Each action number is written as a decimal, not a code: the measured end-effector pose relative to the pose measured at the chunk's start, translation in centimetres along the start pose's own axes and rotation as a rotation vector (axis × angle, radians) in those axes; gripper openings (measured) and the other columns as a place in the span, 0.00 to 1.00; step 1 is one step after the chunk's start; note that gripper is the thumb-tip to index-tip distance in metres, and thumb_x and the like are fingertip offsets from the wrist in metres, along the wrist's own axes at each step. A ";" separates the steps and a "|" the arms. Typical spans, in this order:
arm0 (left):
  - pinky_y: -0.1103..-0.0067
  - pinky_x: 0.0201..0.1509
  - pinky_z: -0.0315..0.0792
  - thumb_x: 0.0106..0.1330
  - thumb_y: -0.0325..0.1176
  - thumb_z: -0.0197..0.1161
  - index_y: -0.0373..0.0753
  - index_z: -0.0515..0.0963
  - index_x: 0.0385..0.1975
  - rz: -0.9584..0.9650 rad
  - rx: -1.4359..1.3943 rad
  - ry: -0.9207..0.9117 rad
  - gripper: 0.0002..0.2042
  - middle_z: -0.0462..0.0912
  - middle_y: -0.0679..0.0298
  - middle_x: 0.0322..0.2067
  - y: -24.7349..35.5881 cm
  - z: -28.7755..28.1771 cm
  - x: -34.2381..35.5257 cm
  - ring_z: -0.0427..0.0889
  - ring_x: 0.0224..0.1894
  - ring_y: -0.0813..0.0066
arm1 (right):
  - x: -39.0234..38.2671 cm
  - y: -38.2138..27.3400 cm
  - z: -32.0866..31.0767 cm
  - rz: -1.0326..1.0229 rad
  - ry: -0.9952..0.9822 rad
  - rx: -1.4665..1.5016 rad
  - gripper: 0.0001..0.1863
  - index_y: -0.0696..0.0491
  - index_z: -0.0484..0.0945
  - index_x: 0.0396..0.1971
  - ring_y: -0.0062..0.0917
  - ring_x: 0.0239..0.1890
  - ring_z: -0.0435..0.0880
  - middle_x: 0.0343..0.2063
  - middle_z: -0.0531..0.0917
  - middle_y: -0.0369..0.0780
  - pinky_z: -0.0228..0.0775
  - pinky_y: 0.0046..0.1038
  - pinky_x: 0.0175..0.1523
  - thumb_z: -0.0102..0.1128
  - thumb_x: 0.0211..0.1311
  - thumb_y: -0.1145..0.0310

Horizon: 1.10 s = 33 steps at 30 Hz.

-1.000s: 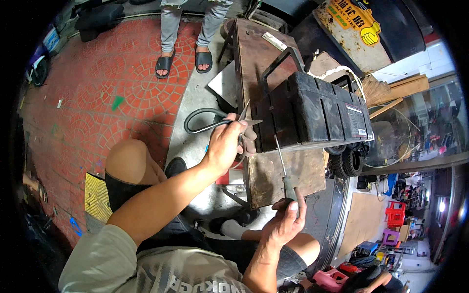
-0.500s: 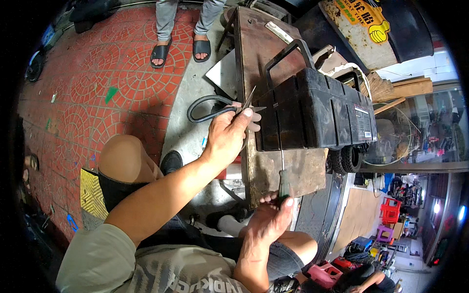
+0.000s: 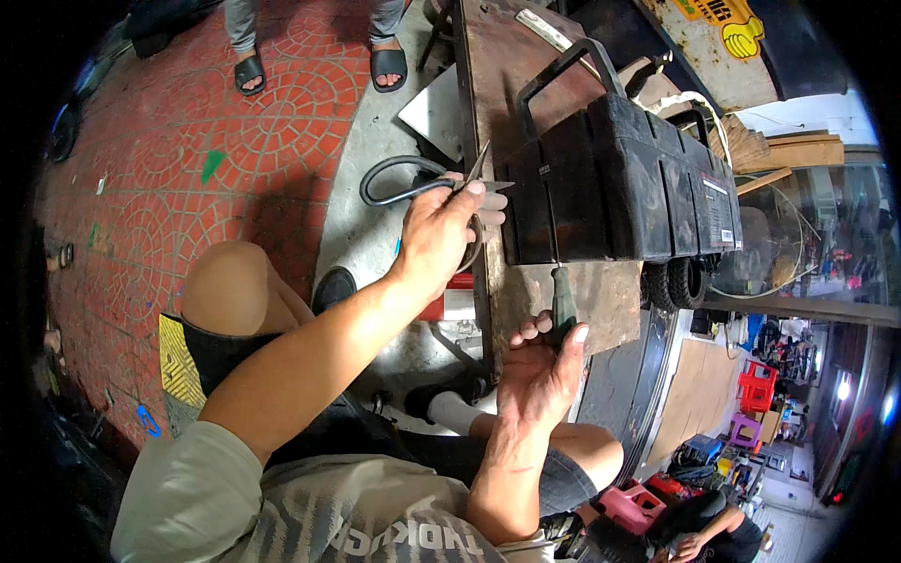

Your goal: The person saws through a plastic battery case with a hacksaw, uses a screwdriver to pry open sections, and manipulates internal wires and connectors by hand.

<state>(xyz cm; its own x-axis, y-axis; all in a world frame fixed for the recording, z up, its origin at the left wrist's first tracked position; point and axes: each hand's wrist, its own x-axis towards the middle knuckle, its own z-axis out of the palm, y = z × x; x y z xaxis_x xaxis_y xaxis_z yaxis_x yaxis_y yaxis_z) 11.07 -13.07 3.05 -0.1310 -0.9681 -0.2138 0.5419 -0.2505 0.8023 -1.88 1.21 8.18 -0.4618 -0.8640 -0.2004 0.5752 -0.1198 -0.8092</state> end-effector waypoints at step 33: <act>0.82 0.41 0.71 0.77 0.45 0.60 0.38 0.86 0.45 0.122 -0.196 -0.235 0.16 0.87 0.70 0.35 2.9 2.7 7.3 0.79 0.33 0.84 | 4.2 -5.2 -1.3 0.152 -0.287 -0.824 0.17 0.57 0.87 0.49 0.08 0.23 0.67 0.21 0.75 0.25 0.54 0.16 0.28 0.63 0.78 0.57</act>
<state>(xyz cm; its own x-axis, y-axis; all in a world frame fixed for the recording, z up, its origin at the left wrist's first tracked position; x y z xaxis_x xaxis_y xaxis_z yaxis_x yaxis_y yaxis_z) 9.50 -20.86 5.32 -0.2305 -0.9726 0.0302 0.7118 -0.1474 0.6868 -7.68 -1.21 10.86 -0.1689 -0.9445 -0.2816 -0.1042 0.3013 -0.9478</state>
